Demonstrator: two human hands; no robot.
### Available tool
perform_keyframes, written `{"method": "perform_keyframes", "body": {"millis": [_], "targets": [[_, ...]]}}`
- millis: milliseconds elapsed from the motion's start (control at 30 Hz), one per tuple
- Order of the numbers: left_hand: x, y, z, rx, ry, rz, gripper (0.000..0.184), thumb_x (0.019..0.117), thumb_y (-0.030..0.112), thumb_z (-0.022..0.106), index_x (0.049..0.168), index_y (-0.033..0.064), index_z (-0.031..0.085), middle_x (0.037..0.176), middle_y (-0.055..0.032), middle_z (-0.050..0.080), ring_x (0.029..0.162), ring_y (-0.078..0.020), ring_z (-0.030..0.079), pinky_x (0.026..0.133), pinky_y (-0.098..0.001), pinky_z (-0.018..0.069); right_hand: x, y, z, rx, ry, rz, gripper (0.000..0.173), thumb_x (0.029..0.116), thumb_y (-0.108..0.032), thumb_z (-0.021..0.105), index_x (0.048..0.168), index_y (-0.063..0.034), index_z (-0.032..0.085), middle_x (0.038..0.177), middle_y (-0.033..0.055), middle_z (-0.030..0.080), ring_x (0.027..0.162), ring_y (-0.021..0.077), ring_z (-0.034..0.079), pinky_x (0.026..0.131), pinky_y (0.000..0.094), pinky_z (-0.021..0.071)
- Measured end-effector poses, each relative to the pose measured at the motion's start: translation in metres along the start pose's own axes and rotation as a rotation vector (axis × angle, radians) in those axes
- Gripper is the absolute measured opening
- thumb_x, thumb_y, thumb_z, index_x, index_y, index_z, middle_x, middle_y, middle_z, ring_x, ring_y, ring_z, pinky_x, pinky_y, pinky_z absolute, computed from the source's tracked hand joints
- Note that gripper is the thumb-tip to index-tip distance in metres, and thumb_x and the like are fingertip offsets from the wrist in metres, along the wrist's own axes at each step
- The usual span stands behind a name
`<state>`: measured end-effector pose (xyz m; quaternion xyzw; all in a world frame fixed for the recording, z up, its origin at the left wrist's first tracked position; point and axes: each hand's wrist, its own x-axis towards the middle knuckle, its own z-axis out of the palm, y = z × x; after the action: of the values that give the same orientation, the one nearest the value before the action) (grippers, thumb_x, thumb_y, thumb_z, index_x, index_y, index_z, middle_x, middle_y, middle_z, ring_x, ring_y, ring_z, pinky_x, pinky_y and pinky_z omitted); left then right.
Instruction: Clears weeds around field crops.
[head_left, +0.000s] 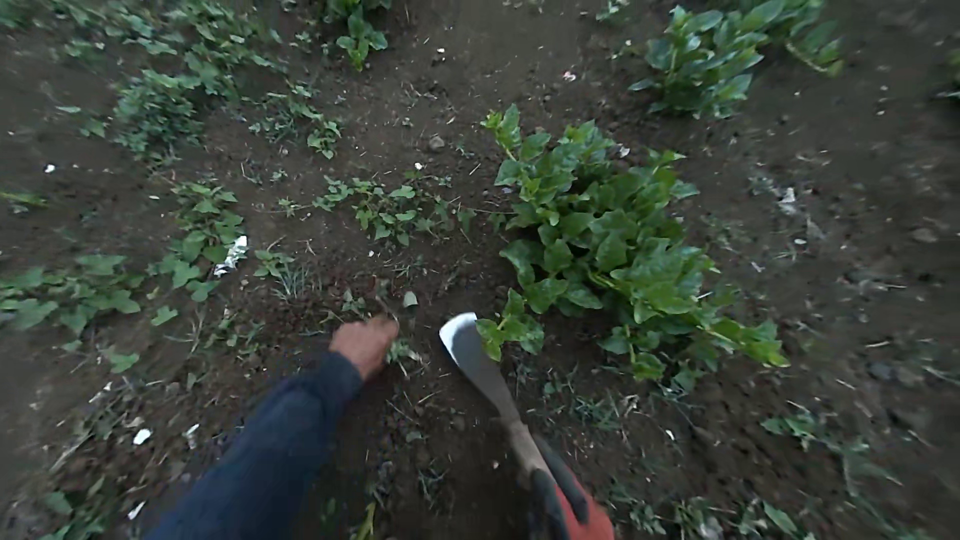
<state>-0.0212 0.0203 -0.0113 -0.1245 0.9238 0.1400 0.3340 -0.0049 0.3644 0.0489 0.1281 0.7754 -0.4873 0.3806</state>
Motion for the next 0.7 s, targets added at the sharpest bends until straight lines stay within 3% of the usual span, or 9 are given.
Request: {"method": "perform_keyframes", "body": {"millis": [100, 167, 233, 267, 300, 367, 400, 533, 700], "targets": [[-0.013, 0.007, 0.009, -0.079, 0.04, -0.064, 0.048, 0.0931, 0.015, 0.065, 0.14, 0.0106, 0.058, 0.135, -0.0216, 0.063, 0.109, -0.046, 0.067, 0.085, -0.0657, 0.0539, 0.049, -0.008, 0.039, -0.017, -0.026, 0.075, 0.045, 0.1066, -0.031, 0.051, 0.151, -0.0208, 0.052, 0.085, 0.0113, 0.068, 0.055, 0.0196, 0.059, 0.051, 0.0394, 0.0538], [-0.013, 0.005, -0.005, -0.133, 0.109, -0.115, 0.052, 0.0919, 0.019, 0.068, 0.143, 0.0131, 0.058, 0.136, -0.0203, 0.063, 0.113, -0.0457, 0.066, 0.088, -0.0672, 0.0527, 0.079, -0.021, 0.06, -0.096, -0.001, 0.017, 0.044, 0.1067, -0.03, 0.053, 0.15, -0.0184, 0.054, 0.089, 0.0117, 0.069, 0.061, 0.0193, 0.064, 0.057, 0.039, 0.0572], [-0.025, -0.012, -0.013, -0.193, 0.253, -0.159, 0.051, 0.0909, 0.02, 0.071, 0.141, 0.0149, 0.061, 0.133, -0.0206, 0.066, 0.113, -0.0469, 0.067, 0.088, -0.0699, 0.0519, 0.06, -0.022, 0.048, -0.252, 0.011, -0.08, 0.045, 0.1048, -0.024, 0.055, 0.149, -0.0134, 0.054, 0.117, 0.0142, 0.072, 0.097, 0.0233, 0.072, 0.089, 0.0456, 0.058], [-0.034, -0.031, -0.019, -0.217, 0.351, -0.184, 0.051, 0.0895, 0.019, 0.073, 0.14, 0.0145, 0.063, 0.132, -0.0211, 0.067, 0.112, -0.0473, 0.067, 0.089, -0.0711, 0.0515, 0.042, -0.021, 0.039, -0.284, 0.026, -0.138, 0.046, 0.1027, -0.021, 0.057, 0.147, -0.0107, 0.056, 0.123, 0.016, 0.071, 0.104, 0.0263, 0.072, 0.095, 0.0494, 0.0563], [-0.046, -0.053, -0.023, -0.237, 0.445, -0.208, 0.052, 0.0879, 0.017, 0.074, 0.138, 0.0123, 0.064, 0.13, -0.0225, 0.068, 0.112, -0.0484, 0.067, 0.089, -0.0726, 0.0509, 0.026, -0.019, 0.029, -0.26, 0.041, -0.145, 0.045, 0.1022, -0.02, 0.058, 0.146, -0.0112, 0.057, 0.117, 0.0145, 0.073, 0.097, 0.0241, 0.073, 0.088, 0.0475, 0.0592], [-0.071, -0.085, -0.028, -0.241, 0.539, -0.239, 0.05, 0.0858, 0.012, 0.075, 0.135, 0.0061, 0.064, 0.126, -0.0272, 0.067, 0.111, -0.0519, 0.066, 0.087, -0.0753, 0.0489, 0.025, -0.019, 0.023, -0.086, 0.056, -0.087, 0.044, 0.1053, -0.024, 0.053, 0.149, -0.0138, 0.054, 0.088, 0.0107, 0.071, 0.062, 0.019, 0.066, 0.056, 0.0401, 0.059], [-0.079, -0.092, -0.029, -0.222, 0.531, -0.234, 0.05, 0.0851, 0.011, 0.075, 0.133, 0.005, 0.064, 0.125, -0.0275, 0.067, 0.111, -0.0519, 0.066, 0.086, -0.0753, 0.049, 0.043, -0.028, 0.035, -0.015, 0.071, -0.053, 0.044, 0.1066, -0.028, 0.051, 0.148, -0.0143, 0.054, 0.083, 0.0103, 0.068, 0.058, 0.0185, 0.062, 0.052, 0.0387, 0.0558], [-0.055, -0.057, -0.033, -0.215, 0.52, -0.126, 0.043, 0.0846, 0.013, 0.078, 0.123, 0.0002, 0.066, 0.121, -0.0283, 0.066, 0.106, -0.0514, 0.067, 0.083, -0.0727, 0.0504, 0.122, -0.09, 0.104, -0.1, 0.13, -0.061, 0.042, 0.1036, -0.028, 0.061, 0.131, 0.0029, 0.061, 0.12, 0.0229, 0.068, 0.112, 0.031, 0.066, 0.101, 0.0492, 0.0502], [0.037, -0.012, -0.073, -0.162, 0.313, -0.044, 0.054, 0.0925, 0.025, 0.072, 0.144, 0.0133, 0.06, 0.156, -0.0115, 0.05, 0.14, -0.0405, 0.05, 0.104, -0.0654, 0.0464, 0.035, -0.05, 0.015, -0.431, 0.099, -0.259, 0.045, 0.1024, -0.022, 0.059, 0.145, -0.0075, 0.058, 0.123, 0.0206, 0.071, 0.114, 0.0343, 0.069, 0.102, 0.0553, 0.0523]]}}
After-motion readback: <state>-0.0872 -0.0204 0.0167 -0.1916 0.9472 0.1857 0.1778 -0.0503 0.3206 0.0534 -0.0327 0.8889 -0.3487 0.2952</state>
